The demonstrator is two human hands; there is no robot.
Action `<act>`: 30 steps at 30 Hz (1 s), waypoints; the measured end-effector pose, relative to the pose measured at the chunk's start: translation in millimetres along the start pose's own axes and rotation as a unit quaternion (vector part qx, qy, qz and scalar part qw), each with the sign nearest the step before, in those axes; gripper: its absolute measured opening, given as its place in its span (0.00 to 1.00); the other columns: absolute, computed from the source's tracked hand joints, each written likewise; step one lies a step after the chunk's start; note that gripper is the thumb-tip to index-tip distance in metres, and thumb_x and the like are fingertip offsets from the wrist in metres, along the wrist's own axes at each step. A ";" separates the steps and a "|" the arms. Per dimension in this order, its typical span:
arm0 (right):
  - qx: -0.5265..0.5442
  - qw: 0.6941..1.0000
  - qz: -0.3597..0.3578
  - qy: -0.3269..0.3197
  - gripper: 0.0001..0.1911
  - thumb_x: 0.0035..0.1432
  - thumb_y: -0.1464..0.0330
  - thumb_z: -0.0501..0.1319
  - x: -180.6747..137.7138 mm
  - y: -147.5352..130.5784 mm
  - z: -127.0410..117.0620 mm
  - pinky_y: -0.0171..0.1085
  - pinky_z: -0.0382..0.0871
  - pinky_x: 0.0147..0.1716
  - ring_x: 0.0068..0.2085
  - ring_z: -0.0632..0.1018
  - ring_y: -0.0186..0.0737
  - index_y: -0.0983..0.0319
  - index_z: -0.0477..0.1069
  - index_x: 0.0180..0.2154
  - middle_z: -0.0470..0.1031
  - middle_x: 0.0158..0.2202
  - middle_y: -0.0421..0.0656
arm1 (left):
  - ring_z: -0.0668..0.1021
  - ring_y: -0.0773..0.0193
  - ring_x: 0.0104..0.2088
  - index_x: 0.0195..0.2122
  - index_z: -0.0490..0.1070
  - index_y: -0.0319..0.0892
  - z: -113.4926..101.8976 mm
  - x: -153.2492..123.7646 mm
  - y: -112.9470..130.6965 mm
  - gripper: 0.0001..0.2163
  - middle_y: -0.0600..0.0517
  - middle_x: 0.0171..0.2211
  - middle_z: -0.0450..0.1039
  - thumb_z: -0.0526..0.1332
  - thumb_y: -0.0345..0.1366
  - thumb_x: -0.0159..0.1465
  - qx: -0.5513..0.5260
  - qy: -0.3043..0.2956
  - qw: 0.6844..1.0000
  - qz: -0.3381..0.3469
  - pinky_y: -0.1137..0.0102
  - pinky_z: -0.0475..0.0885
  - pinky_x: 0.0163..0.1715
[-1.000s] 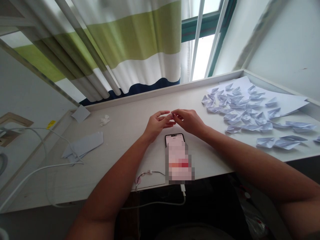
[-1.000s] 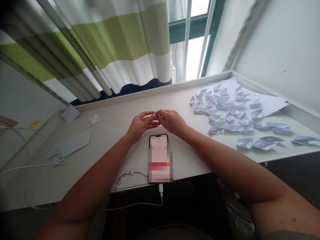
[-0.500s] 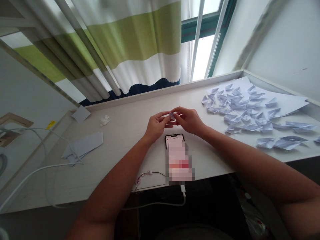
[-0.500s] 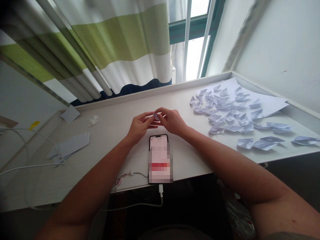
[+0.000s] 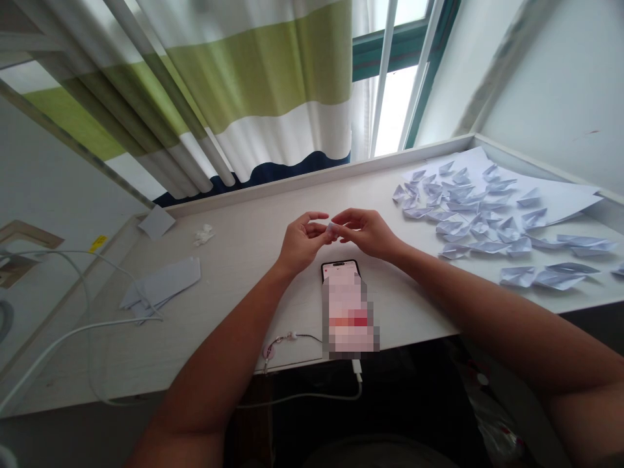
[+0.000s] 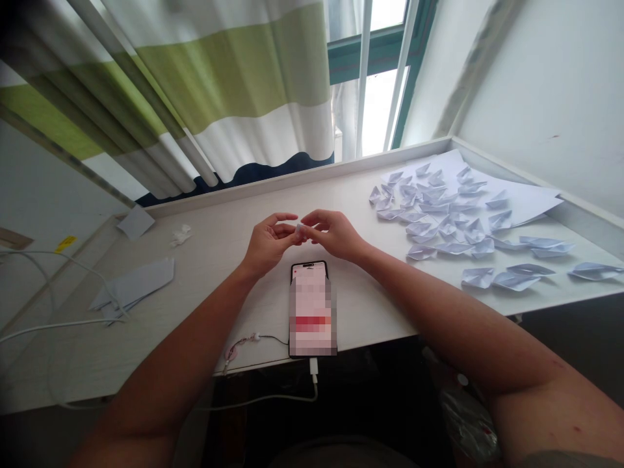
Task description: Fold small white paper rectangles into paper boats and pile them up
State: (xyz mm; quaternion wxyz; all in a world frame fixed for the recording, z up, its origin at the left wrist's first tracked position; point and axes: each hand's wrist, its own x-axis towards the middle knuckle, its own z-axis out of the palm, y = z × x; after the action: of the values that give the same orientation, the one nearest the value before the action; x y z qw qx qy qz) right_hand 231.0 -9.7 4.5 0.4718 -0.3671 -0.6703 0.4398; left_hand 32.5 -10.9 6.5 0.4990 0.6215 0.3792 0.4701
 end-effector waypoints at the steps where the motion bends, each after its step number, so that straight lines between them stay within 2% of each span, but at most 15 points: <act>1: -0.008 1.000 -0.007 -0.009 0.23 0.60 0.48 0.74 0.2 -0.1 -0.4 0.47 0.83 0.38 0.38 0.86 0.46 0.62 0.81 0.38 0.85 0.35 0.47 | 0.88 0.57 0.38 0.49 0.76 0.39 -0.6 0.3 -0.4 0.25 0.46 0.36 0.87 0.81 0.46 0.57 0.000 -0.005 1.000 0.003 0.61 0.83 0.45; 7: -0.013 1.000 -0.013 0.007 0.18 0.58 0.52 0.74 2.5 2.5 -1.7 0.47 0.81 0.42 0.36 0.85 0.45 0.60 0.81 0.32 0.85 0.31 0.45 | 0.87 0.57 0.35 0.42 0.79 0.38 1.2 0.7 -2.7 0.24 0.45 0.34 0.86 0.82 0.49 0.54 -0.019 -0.018 1.000 0.000 0.61 0.83 0.42; 14: -0.051 0.998 -0.034 0.007 0.17 0.60 0.53 0.72 3.3 10.3 -7.0 0.45 0.77 0.39 0.35 0.82 0.42 0.60 0.81 0.32 0.85 0.32 0.45 | 0.87 0.59 0.35 0.40 0.83 0.38 -2.5 0.8 -4.1 0.19 0.45 0.36 0.86 0.78 0.50 0.59 0.001 -0.035 0.999 0.001 0.60 0.84 0.42; 18: -0.052 0.997 -0.052 0.017 0.16 0.62 0.54 0.72 4.2 10.4 -6.7 0.43 0.76 0.36 0.32 0.80 0.40 0.60 0.81 0.32 0.83 0.30 0.43 | 0.87 0.58 0.34 0.37 0.82 0.38 -1.6 2.1 -3.7 0.17 0.46 0.33 0.86 0.78 0.48 0.59 0.002 -0.002 1.000 -0.006 0.63 0.84 0.37; 21: -0.028 0.998 -0.053 0.028 0.17 0.63 0.54 0.72 4.7 8.4 -4.5 0.43 0.78 0.36 0.31 0.81 0.40 0.60 0.80 0.32 0.83 0.30 0.43 | 0.88 0.56 0.36 0.38 0.82 0.39 2.8 1.4 -1.7 0.17 0.46 0.34 0.86 0.78 0.47 0.59 -0.017 0.028 0.999 -0.021 0.64 0.84 0.35; 26: 0.021 0.997 -0.038 0.069 0.18 0.62 0.52 0.73 6.2 9.8 -2.9 0.46 0.82 0.38 0.31 0.83 0.41 0.61 0.80 0.34 0.82 0.28 0.43 | 0.88 0.53 0.42 0.40 0.80 0.39 6.6 0.1 0.3 0.15 0.46 0.39 0.85 0.77 0.45 0.62 -0.060 0.067 0.995 -0.038 0.64 0.85 0.37; 30: 0.058 0.993 -0.027 0.095 0.20 0.60 0.51 0.74 8.0 13.0 -2.0 0.49 0.85 0.40 0.32 0.85 0.43 0.60 0.78 0.33 0.81 0.28 0.43 | 0.89 0.56 0.40 0.41 0.76 0.40 5.2 0.8 -0.9 0.11 0.48 0.40 0.84 0.73 0.41 0.66 -0.062 0.084 0.994 -0.025 0.63 0.86 0.39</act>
State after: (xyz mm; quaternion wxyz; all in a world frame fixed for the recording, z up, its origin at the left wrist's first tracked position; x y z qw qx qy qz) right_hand 231.7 2.6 -4.8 0.5651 -0.3612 -0.6055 0.4284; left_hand 37.7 -11.4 5.5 0.5145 0.5380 0.4054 0.5305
